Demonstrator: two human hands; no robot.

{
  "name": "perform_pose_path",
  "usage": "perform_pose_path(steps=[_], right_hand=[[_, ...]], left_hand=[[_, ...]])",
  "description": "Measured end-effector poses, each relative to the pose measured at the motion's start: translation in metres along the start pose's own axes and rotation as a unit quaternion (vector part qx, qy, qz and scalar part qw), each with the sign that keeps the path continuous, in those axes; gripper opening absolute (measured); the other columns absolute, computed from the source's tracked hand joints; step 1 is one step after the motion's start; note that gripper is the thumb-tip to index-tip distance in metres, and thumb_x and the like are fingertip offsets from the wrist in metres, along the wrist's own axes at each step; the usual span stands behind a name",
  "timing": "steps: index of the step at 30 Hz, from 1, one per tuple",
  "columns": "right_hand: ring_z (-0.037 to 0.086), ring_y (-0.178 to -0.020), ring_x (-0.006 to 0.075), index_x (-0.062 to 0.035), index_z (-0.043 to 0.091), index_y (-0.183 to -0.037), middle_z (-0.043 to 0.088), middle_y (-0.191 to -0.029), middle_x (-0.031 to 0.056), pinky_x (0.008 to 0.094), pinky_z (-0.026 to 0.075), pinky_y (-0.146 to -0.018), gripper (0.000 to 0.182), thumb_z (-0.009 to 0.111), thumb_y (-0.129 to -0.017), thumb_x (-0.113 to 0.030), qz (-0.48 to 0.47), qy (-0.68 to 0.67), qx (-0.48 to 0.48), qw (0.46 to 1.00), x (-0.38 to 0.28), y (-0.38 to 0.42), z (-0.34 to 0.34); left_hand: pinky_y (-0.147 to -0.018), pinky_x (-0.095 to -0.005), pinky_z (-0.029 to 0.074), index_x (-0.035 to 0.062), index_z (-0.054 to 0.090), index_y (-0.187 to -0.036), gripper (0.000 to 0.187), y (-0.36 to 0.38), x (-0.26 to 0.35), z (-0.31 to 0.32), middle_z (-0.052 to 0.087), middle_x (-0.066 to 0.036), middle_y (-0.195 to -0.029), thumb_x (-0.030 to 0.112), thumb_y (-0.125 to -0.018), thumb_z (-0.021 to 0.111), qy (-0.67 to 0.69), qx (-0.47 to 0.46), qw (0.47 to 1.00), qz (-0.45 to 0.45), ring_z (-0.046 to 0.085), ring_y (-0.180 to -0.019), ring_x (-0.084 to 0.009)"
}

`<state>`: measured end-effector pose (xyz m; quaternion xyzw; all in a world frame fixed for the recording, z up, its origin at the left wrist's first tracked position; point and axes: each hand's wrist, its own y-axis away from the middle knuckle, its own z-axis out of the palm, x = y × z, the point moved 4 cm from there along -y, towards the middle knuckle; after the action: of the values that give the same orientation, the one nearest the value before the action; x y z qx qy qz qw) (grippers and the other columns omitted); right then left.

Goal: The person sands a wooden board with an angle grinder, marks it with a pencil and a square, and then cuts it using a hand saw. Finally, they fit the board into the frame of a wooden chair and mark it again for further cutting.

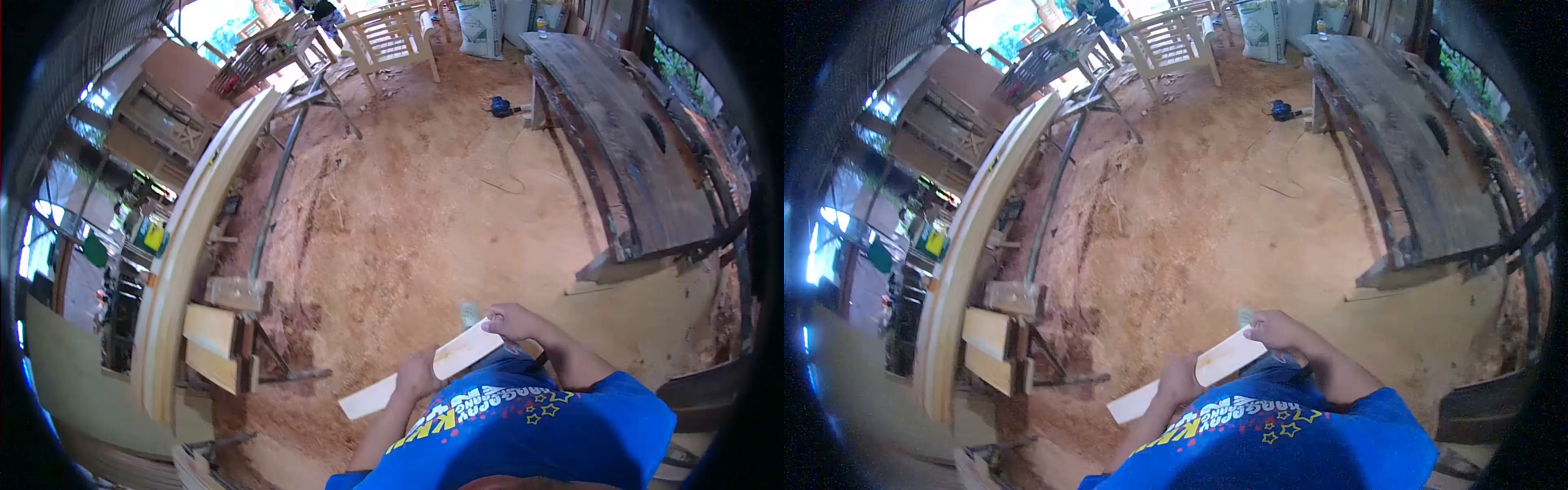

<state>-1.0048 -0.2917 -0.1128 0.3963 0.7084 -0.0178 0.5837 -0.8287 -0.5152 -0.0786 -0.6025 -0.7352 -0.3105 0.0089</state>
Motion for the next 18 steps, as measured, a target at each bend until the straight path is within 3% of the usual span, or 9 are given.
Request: perform_pose_path(steps=[2, 5, 6, 12, 14, 18], right_hand=[[0.07, -0.076, 0.0287, -0.0032, 0.07, -0.096, 0.071, -0.078, 0.0146, 0.0414, 0.054, -0.068, 0.042, 0.077, -0.092, -0.045, -0.024, -0.055, -0.076, 0.995, -0.013, -0.058, -0.015], [0.064, -0.071, 0.0165, -0.003, 0.071, -0.095, 0.07, -0.079, 0.0076, 0.0373, 0.053, -0.065, 0.038, 0.081, -0.09, -0.04, -0.116, 0.125, -0.075, 0.983, -0.051, -0.14, -0.033], [0.067, -0.077, 0.0182, -0.0037, 0.073, -0.096, 0.073, -0.083, 0.0092, 0.039, 0.054, -0.069, 0.04, 0.083, -0.087, -0.041, -0.087, 0.026, -0.072, 0.993, -0.07, -0.156, -0.043], [0.069, -0.081, 0.0185, -0.003, 0.074, -0.099, 0.074, -0.087, 0.0104, 0.0386, 0.055, -0.074, 0.043, 0.084, -0.086, -0.043, -0.089, 0.028, -0.052, 0.994, -0.174, -0.245, -0.117], [0.068, -0.079, 0.0182, -0.0039, 0.074, -0.098, 0.074, -0.088, 0.0097, 0.0378, 0.054, -0.073, 0.041, 0.082, -0.088, -0.043, -0.112, 0.028, -0.073, 0.991, -0.179, -0.279, -0.135], [0.064, -0.074, 0.0171, -0.0061, 0.075, -0.097, 0.072, -0.083, 0.0065, 0.0363, 0.051, -0.068, 0.04, 0.073, -0.095, -0.046, -0.083, 0.034, -0.144, 0.986, -0.21, -0.33, -0.18]], left_hand=[[-0.098, -0.0506, 0.054, 0.0137, 0.059, -0.141, 0.081, -0.037, -0.035, -0.003, 0.071, -0.023, -0.123, 0.048, -0.073, 0.085, -0.01, 0.02, 0.999, -0.033, 0.069, -0.112, -0.0414], [-0.1, -0.051, 0.053, 0.0122, 0.061, -0.137, 0.081, -0.067, -0.029, -0.067, 0.071, -0.026, -0.123, 0.053, -0.073, 0.085, 0.103, -0.037, 0.983, -0.147, 0.068, -0.116, -0.0424], [-0.099, -0.0508, 0.054, 0.0097, 0.062, -0.134, 0.081, -0.08, -0.034, -0.083, 0.072, -0.027, -0.119, 0.057, -0.073, 0.085, 0.113, 0.002, 0.984, -0.137, 0.068, -0.116, -0.0439], [-0.089, -0.052, 0.056, 0.0063, 0.068, -0.122, 0.069, -0.155, -0.028, -0.185, 0.073, -0.027, -0.112, 0.053, -0.074, 0.087, 0.156, 0.109, 0.973, -0.13, 0.07, -0.107, -0.0445], [-0.088, -0.0531, 0.056, 0.0065, 0.07, -0.118, 0.063, -0.191, -0.044, -0.197, 0.073, -0.026, -0.111, 0.05, -0.075, 0.086, 0.174, 0.135, 0.97, -0.108, 0.07, -0.106, -0.0443], [-0.087, -0.0548, 0.054, 0.007, 0.072, -0.114, 0.052, -0.276, -0.083, -0.22, 0.073, -0.027, -0.111, 0.045, -0.08, 0.084, 0.114, 0.114, 0.985, -0.065, 0.069, -0.107, -0.0458]])
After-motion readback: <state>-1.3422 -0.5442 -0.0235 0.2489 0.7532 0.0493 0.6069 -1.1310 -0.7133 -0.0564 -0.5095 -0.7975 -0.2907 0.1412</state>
